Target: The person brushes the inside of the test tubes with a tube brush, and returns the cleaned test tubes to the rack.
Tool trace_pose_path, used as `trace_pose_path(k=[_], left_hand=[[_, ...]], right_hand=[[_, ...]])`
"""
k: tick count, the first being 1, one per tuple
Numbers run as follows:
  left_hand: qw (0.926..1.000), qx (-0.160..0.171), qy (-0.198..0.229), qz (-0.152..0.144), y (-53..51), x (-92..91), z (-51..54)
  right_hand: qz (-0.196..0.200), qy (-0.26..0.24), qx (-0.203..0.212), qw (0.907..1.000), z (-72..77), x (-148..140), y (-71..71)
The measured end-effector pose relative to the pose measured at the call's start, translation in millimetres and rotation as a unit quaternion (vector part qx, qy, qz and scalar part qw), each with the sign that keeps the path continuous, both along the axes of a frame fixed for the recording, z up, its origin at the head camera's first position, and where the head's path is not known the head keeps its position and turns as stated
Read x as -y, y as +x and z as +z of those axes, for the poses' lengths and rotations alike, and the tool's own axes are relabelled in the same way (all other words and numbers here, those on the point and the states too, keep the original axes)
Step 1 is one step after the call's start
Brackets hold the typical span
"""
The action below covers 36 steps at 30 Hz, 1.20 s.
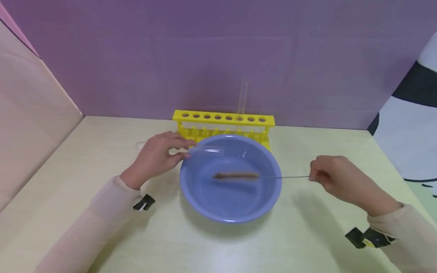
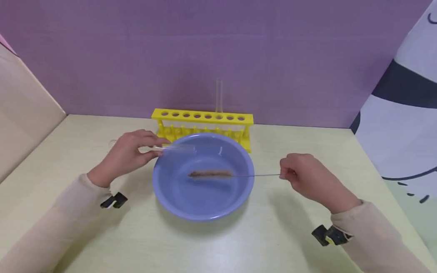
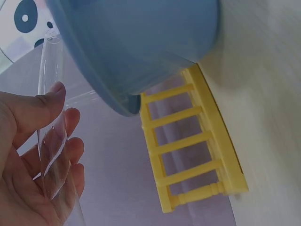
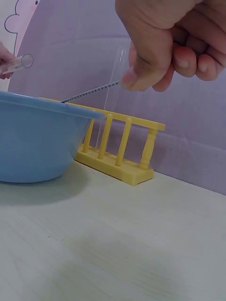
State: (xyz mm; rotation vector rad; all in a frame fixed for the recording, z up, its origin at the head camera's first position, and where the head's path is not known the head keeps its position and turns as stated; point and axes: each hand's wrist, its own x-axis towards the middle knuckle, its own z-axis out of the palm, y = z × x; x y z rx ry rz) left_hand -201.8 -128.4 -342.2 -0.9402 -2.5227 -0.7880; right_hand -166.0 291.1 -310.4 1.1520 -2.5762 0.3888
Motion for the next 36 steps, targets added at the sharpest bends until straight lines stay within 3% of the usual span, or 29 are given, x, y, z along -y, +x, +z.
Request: trace_pose_path(k=[9,16,19,25,29,36], left_hand=[[0.9995,0.028,0.013,-0.002,-0.5,-5.0,8.0],[0.9978,0.032,0.055,-0.019,-11.6,-10.4,15.1],[0.9930,0.073,0.092,-0.018,-18.1,-13.0,21.1],[0.9788,0.142,0.146,0.016,-31.0,-16.7,31.9],[0.9702,0.164,0.176,0.028,-41.7,-19.9,36.2],[0.9599,0.176,0.217,0.012,-62.8,-29.0,44.7]], right_hand=[[0.008,0.015,-0.017,0.9997,3.6,13,-1.1],[-0.002,0.017,-0.010,0.9998,0.5,19,-5.3],[-0.019,0.016,0.001,0.9997,-0.3,22,-7.1],[-0.043,0.015,0.032,0.9985,-1.9,26,-11.5],[-0.047,0.007,0.048,0.9977,-2.8,27,-13.1],[-0.063,0.009,0.064,0.9959,-7.5,25,-13.5]])
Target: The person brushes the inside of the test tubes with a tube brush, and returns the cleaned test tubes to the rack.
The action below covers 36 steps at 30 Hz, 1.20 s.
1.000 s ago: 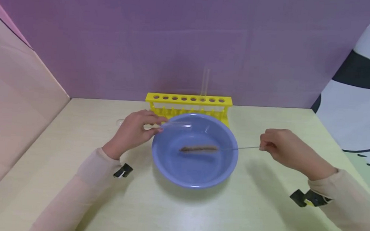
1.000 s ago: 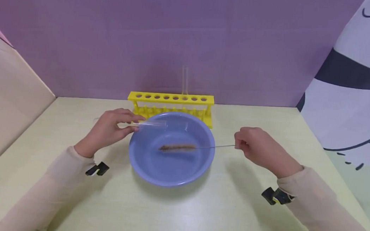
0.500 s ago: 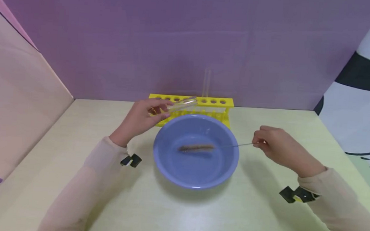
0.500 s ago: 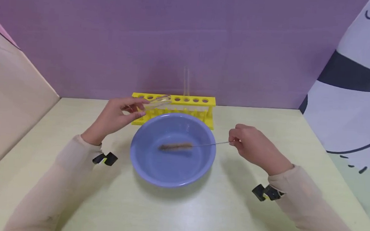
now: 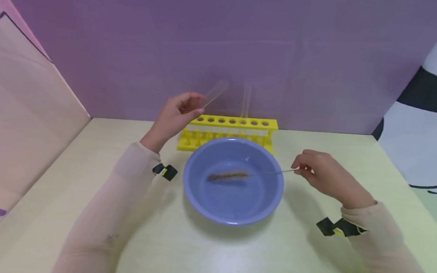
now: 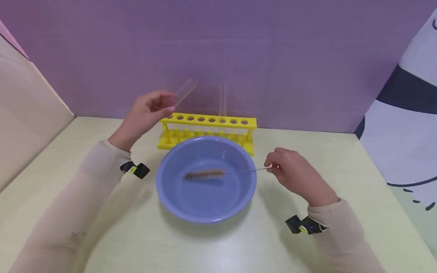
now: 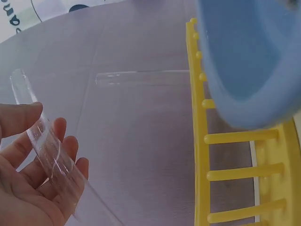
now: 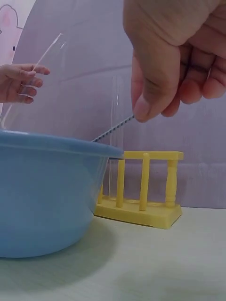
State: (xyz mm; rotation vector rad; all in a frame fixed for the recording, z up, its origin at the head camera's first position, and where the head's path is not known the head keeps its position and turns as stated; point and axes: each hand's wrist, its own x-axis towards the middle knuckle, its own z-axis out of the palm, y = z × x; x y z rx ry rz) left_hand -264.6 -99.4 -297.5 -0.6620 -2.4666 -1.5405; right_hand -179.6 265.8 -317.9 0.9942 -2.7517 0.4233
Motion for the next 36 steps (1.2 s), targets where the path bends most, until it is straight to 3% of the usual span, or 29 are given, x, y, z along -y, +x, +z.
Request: trace_pose_path(k=[8,19,28,36], left_hand=[[0.9992,0.008,0.037,0.008,-21.5,-8.5,8.1],[0.9987,0.010,0.033,0.039,-41.5,-21.0,22.7],[0.9938,0.033,0.089,0.058,-52.2,-26.5,21.6],[0.9884,0.043,0.123,0.079,-64.7,-28.4,15.1]], right_hand=[[0.032,-0.021,-0.020,0.9991,-3.2,3,4.1],[0.054,-0.004,-0.060,0.9967,-6.9,12,0.4],[0.053,0.011,-0.051,0.9972,-5.2,21,2.4],[0.047,0.018,-0.089,0.9947,-9.9,28,0.6]])
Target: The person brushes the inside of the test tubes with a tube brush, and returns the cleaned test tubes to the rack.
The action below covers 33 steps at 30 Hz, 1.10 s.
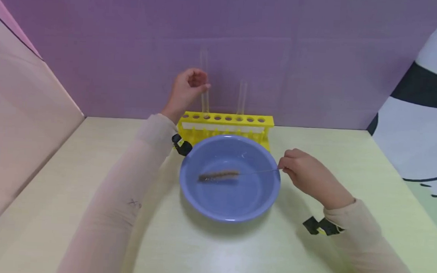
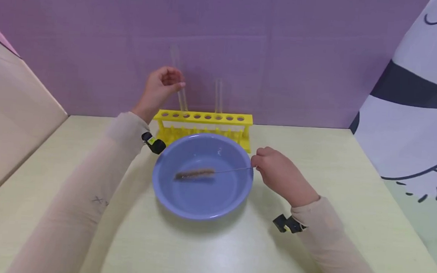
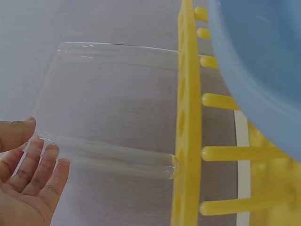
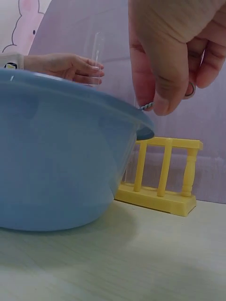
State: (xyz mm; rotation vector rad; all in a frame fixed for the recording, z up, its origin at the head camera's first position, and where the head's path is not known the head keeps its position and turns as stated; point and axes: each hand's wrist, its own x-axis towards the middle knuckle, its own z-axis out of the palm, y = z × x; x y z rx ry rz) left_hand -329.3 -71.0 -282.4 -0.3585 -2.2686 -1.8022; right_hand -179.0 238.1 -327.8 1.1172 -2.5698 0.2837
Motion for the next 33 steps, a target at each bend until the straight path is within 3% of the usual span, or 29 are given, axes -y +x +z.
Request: trace_pose_path(k=[5,15,25,33], left_hand=[[1.0000,0.006,0.004,0.005,-5.9,-0.6,-7.3],[0.9961,0.070,-0.054,0.006,-6.5,2.0,-17.0],[0.9874,0.108,-0.115,-0.012,-5.7,5.8,-28.4],[0.9840,0.129,-0.119,-0.030,-4.6,5.1,-29.0]], right_hand=[[-0.012,0.006,-0.024,0.9996,-0.7,4,1.2],[-0.029,0.024,-0.030,0.9989,0.4,5,1.9],[-0.020,0.009,-0.043,0.9988,-4.8,6,3.0],[-0.035,0.012,-0.038,0.9986,-4.9,6,2.7]])
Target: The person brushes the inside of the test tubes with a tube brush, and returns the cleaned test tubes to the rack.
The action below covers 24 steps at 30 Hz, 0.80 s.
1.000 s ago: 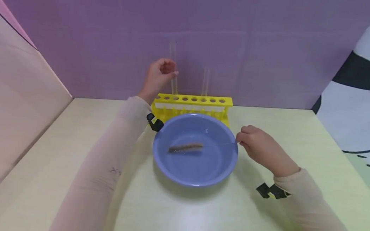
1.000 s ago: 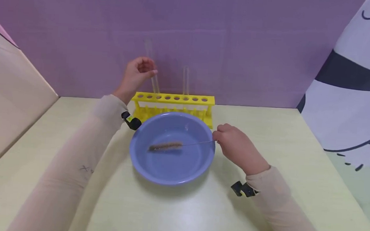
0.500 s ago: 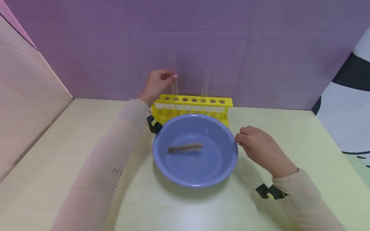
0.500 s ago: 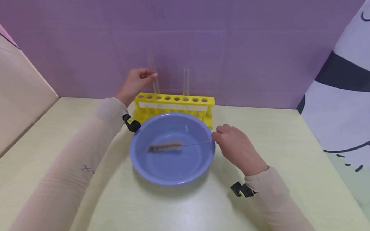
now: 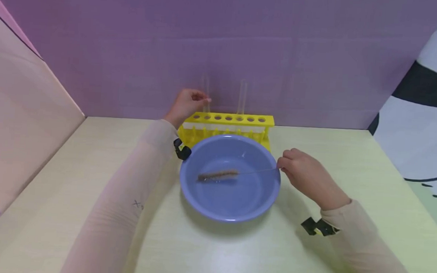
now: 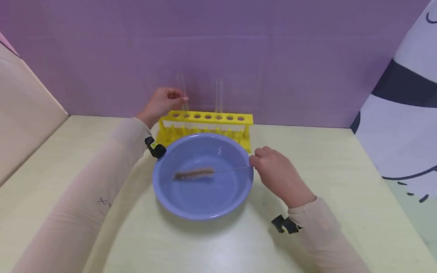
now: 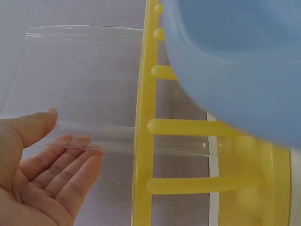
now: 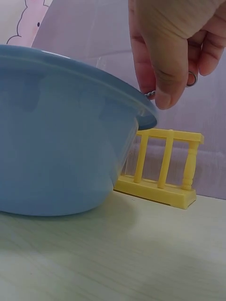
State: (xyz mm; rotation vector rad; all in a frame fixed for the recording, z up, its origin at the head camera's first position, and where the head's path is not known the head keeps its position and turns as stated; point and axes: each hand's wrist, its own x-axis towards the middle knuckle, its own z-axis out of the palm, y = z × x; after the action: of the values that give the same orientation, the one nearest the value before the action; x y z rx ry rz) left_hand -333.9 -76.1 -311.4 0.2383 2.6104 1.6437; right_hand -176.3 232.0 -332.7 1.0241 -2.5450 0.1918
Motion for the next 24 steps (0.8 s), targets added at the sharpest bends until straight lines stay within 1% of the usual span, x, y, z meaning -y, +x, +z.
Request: trace_pose_path(k=[5,7,12,16,18,20,22,24], left_hand=[[0.9994,0.031,-0.017,0.000,0.0,-0.1,-1.5],[0.9990,0.038,-0.022,0.001,-0.5,-0.1,-2.2],[0.9988,0.038,-0.031,0.002,-1.1,-0.2,-2.2],[0.9987,0.036,-0.037,-0.001,1.6,-1.4,2.0],[0.9989,0.031,-0.034,0.000,3.9,-2.5,6.3],[0.9993,0.022,-0.028,0.009,5.9,-4.6,12.1],[0.9996,0.006,-0.017,0.022,7.0,-7.1,18.5],[0.9989,-0.019,0.000,0.042,8.2,-9.5,24.2]], right_hand=[[0.004,-0.004,0.003,1.0000,-1.3,1,0.6],[0.005,-0.004,0.005,1.0000,-1.4,2,1.0],[0.004,-0.004,-0.002,1.0000,-1.4,3,1.3],[0.003,-0.001,-0.008,1.0000,-1.5,2,0.4],[0.002,-0.001,-0.010,0.9999,-2.4,1,0.1],[0.001,-0.001,-0.013,0.9999,-3.3,0,-0.1],[-0.001,-0.001,-0.013,0.9999,-4.4,-1,-0.3],[-0.002,-0.002,-0.013,0.9999,-5.2,-1,-0.4]])
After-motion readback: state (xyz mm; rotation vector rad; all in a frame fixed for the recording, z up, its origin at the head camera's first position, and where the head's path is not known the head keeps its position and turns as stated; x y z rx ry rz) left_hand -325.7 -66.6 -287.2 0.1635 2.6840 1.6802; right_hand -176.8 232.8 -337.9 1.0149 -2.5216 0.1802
